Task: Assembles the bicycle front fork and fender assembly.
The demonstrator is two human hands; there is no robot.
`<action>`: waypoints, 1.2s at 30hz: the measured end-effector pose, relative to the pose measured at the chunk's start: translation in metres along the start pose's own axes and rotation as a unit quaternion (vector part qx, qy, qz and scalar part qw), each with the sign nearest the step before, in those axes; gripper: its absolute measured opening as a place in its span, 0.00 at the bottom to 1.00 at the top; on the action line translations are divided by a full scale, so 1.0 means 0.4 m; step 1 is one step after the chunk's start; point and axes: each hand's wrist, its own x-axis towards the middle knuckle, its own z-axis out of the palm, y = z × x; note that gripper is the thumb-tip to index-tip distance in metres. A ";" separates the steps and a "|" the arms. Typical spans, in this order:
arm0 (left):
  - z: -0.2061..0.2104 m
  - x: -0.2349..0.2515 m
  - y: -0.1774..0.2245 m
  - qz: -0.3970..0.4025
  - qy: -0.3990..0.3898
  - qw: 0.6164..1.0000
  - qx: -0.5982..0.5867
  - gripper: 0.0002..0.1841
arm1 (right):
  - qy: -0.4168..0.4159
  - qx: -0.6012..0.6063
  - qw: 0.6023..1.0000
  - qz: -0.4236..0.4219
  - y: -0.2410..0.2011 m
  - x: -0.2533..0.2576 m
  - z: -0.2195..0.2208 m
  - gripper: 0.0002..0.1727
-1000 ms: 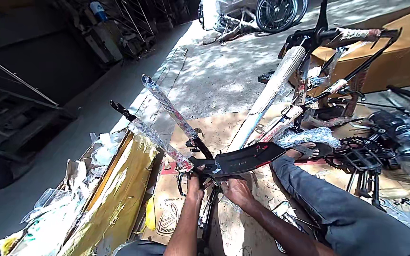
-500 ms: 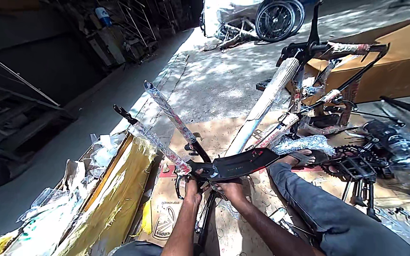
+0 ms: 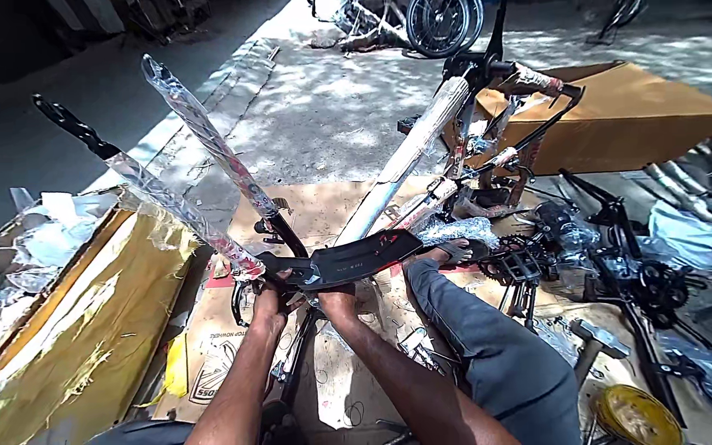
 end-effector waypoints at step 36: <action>-0.012 0.035 0.002 0.035 -0.023 0.999 0.034 0.22 | -0.215 -0.120 0.967 -0.068 -0.014 0.058 -0.008 0.24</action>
